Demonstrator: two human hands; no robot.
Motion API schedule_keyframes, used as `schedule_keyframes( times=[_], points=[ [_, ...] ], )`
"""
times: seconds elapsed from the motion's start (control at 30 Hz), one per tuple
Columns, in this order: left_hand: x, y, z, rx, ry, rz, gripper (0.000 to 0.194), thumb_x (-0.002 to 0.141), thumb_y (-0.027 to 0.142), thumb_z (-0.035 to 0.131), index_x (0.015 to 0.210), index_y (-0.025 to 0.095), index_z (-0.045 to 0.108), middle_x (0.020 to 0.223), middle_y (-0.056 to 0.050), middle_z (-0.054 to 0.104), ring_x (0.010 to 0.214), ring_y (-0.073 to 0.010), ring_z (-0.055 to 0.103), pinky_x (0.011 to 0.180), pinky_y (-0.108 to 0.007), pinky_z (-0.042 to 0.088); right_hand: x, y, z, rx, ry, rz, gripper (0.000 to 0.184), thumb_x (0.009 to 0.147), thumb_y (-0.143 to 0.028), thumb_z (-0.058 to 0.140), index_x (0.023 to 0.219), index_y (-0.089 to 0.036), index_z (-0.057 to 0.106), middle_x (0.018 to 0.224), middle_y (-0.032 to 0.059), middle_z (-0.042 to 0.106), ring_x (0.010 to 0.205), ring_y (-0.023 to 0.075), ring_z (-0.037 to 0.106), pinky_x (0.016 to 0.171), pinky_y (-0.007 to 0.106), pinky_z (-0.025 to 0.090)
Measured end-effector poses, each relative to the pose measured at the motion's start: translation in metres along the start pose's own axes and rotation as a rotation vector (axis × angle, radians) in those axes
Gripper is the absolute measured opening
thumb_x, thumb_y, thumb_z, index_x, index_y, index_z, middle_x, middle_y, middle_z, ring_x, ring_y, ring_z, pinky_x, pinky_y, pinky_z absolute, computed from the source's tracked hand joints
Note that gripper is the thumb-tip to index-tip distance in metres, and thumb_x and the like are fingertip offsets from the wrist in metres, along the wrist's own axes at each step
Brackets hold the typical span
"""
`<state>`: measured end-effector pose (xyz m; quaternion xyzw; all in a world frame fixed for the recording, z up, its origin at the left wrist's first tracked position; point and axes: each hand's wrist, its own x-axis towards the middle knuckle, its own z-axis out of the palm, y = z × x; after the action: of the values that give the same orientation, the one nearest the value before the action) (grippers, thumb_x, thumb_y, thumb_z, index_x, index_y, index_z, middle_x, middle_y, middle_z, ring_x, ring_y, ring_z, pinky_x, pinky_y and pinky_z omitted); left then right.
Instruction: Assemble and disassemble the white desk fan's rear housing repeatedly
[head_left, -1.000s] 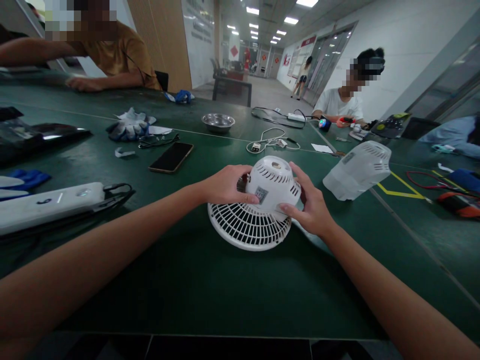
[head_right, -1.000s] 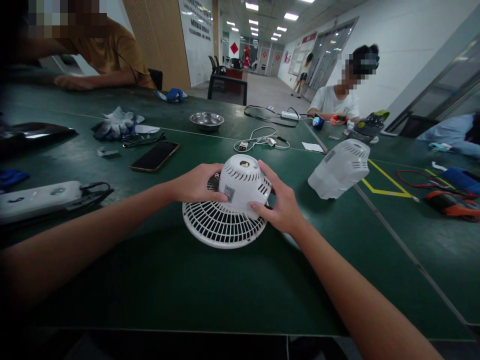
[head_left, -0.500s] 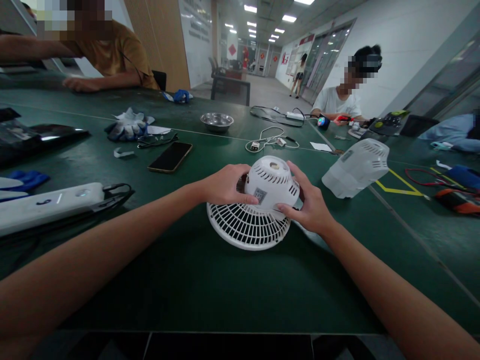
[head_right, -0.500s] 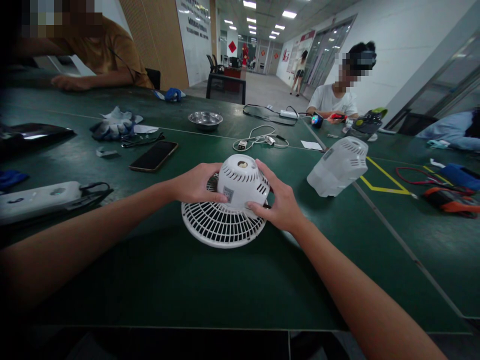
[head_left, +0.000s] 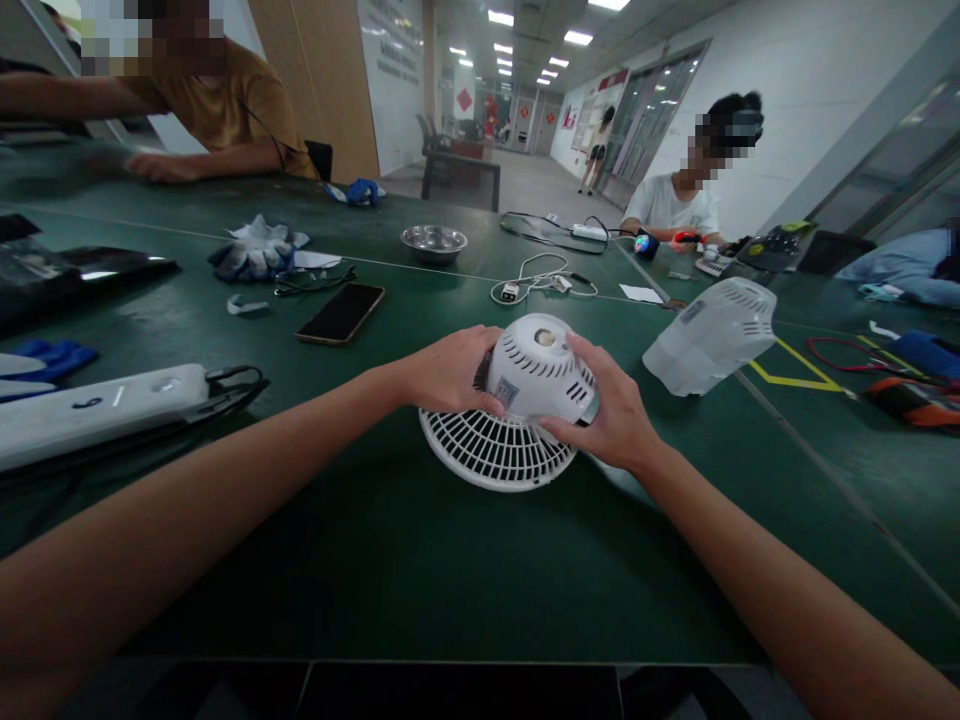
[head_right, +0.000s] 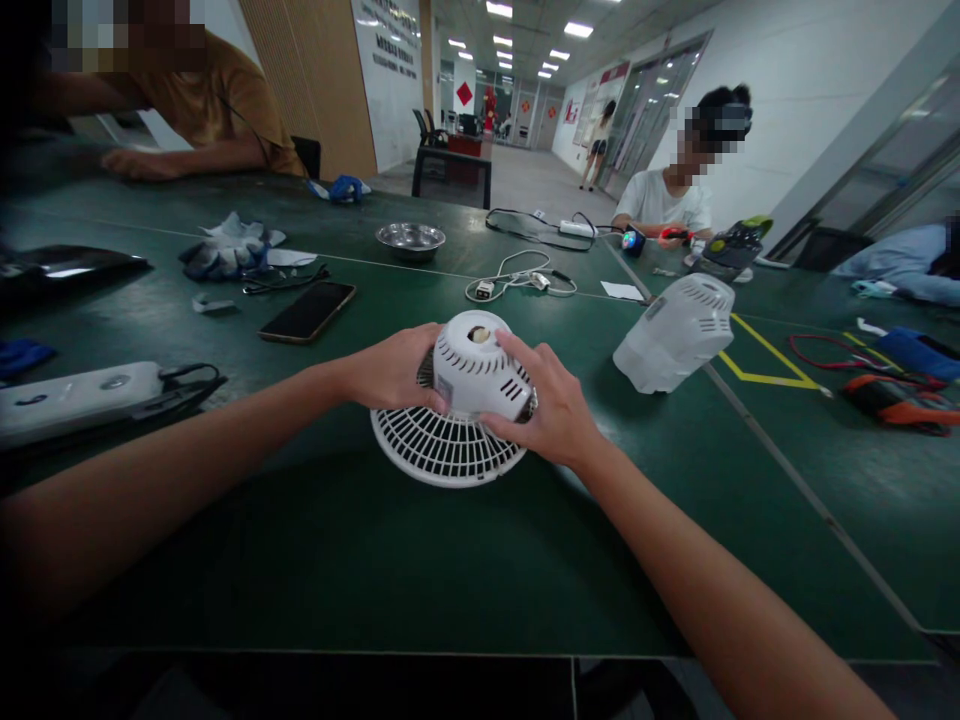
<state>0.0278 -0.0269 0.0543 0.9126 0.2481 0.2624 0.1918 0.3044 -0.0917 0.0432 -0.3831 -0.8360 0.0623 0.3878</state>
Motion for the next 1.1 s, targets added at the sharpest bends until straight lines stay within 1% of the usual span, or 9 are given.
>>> schedule_keyframes(
  times=[0.07, 0.2, 0.37, 0.53, 0.7, 0.8, 0.9, 0.97, 1.1],
  points=[
    [0.0, -0.002, 0.0, -0.006, 0.021, 0.037, 0.076, 0.082, 0.054, 0.078, 0.144, 0.019, 0.054, 0.141, -0.017, 0.065, 0.128, -0.0353, 0.062, 0.109, -0.048, 0.046, 0.0, 0.0, -0.002, -0.007, -0.031, -0.023, 0.103, 0.066, -0.057, 0.091, 0.155, -0.038, 0.044, 0.147, 0.008, 0.061, 0.128, 0.042, 0.061, 0.11, 0.066, 0.05],
    [-0.001, -0.003, -0.003, -0.024, -0.002, 0.048, 0.059, 0.091, 0.05, 0.069, 0.139, 0.019, 0.058, 0.136, -0.016, 0.068, 0.124, -0.0329, 0.065, 0.106, -0.046, 0.049, -0.002, -0.001, -0.004, 0.039, -0.056, -0.088, 0.098, 0.075, -0.052, 0.086, 0.159, -0.04, 0.035, 0.156, 0.0058, 0.054, 0.136, 0.0397, 0.057, 0.114, 0.063, 0.048],
    [0.0, 0.004, 0.002, -0.087, -0.01, 0.03, 0.089, 0.081, 0.058, 0.078, 0.153, 0.02, 0.042, 0.148, -0.018, 0.06, 0.127, -0.0345, 0.064, 0.104, -0.046, 0.051, -0.003, -0.002, -0.003, 0.081, -0.043, -0.021, 0.101, 0.073, -0.049, 0.088, 0.158, -0.042, 0.034, 0.16, 0.0065, 0.05, 0.134, 0.041, 0.059, 0.112, 0.067, 0.048],
    [0.004, 0.009, 0.009, 0.03, 0.042, -0.063, 0.093, 0.076, 0.068, 0.078, 0.148, 0.018, 0.046, 0.138, -0.018, 0.066, 0.119, -0.0359, 0.066, 0.101, -0.049, 0.05, -0.001, -0.004, -0.001, 0.004, -0.015, -0.033, 0.111, 0.069, -0.051, 0.09, 0.16, -0.041, 0.029, 0.161, 0.0087, 0.046, 0.139, 0.0439, 0.052, 0.114, 0.069, 0.044],
    [0.005, 0.018, 0.003, 0.169, 0.046, -0.111, 0.094, 0.076, 0.076, 0.072, 0.145, 0.016, 0.049, 0.133, -0.017, 0.066, 0.113, -0.0344, 0.065, 0.1, -0.049, 0.046, 0.001, 0.0, -0.005, -0.056, 0.033, 0.01, 0.101, 0.075, -0.038, 0.082, 0.16, -0.038, 0.027, 0.16, 0.0084, 0.046, 0.134, 0.0416, 0.057, 0.11, 0.067, 0.048],
    [0.005, 0.021, 0.001, 0.187, -0.021, -0.134, 0.088, 0.077, 0.08, 0.067, 0.135, 0.014, 0.057, 0.126, -0.016, 0.066, 0.109, -0.0331, 0.063, 0.096, -0.047, 0.045, -0.001, 0.007, -0.006, -0.008, 0.041, 0.038, 0.093, 0.078, -0.04, 0.08, 0.157, -0.035, 0.031, 0.149, 0.0094, 0.056, 0.117, 0.0362, 0.067, 0.1, 0.061, 0.056],
    [0.005, 0.019, 0.003, 0.187, -0.052, -0.147, 0.087, 0.075, 0.083, 0.065, 0.129, 0.015, 0.062, 0.128, -0.016, 0.063, 0.115, -0.0349, 0.058, 0.097, -0.048, 0.043, -0.004, 0.015, -0.005, 0.08, 0.034, 0.071, 0.092, 0.082, -0.048, 0.079, 0.158, -0.035, 0.03, 0.125, 0.0079, 0.067, 0.1, 0.0315, 0.071, 0.089, 0.056, 0.061],
    [0.004, 0.016, 0.006, 0.184, -0.06, -0.138, 0.09, 0.072, 0.083, 0.067, 0.132, 0.016, 0.061, 0.133, -0.016, 0.06, 0.118, -0.0362, 0.055, 0.099, -0.05, 0.042, -0.005, 0.02, -0.004, 0.122, 0.034, 0.083, 0.092, 0.083, -0.051, 0.078, 0.159, -0.035, 0.029, 0.117, 0.007, 0.068, 0.097, 0.0317, 0.071, 0.085, 0.057, 0.062],
    [0.004, 0.011, 0.009, 0.169, -0.062, -0.13, 0.095, 0.069, 0.083, 0.069, 0.138, 0.019, 0.058, 0.137, -0.015, 0.058, 0.121, -0.0372, 0.053, 0.101, -0.051, 0.041, -0.005, 0.021, -0.003, 0.137, 0.043, 0.091, 0.091, 0.084, -0.052, 0.077, 0.16, -0.036, 0.03, 0.117, 0.0074, 0.068, 0.098, 0.033, 0.07, 0.083, 0.059, 0.062]
  ],
)
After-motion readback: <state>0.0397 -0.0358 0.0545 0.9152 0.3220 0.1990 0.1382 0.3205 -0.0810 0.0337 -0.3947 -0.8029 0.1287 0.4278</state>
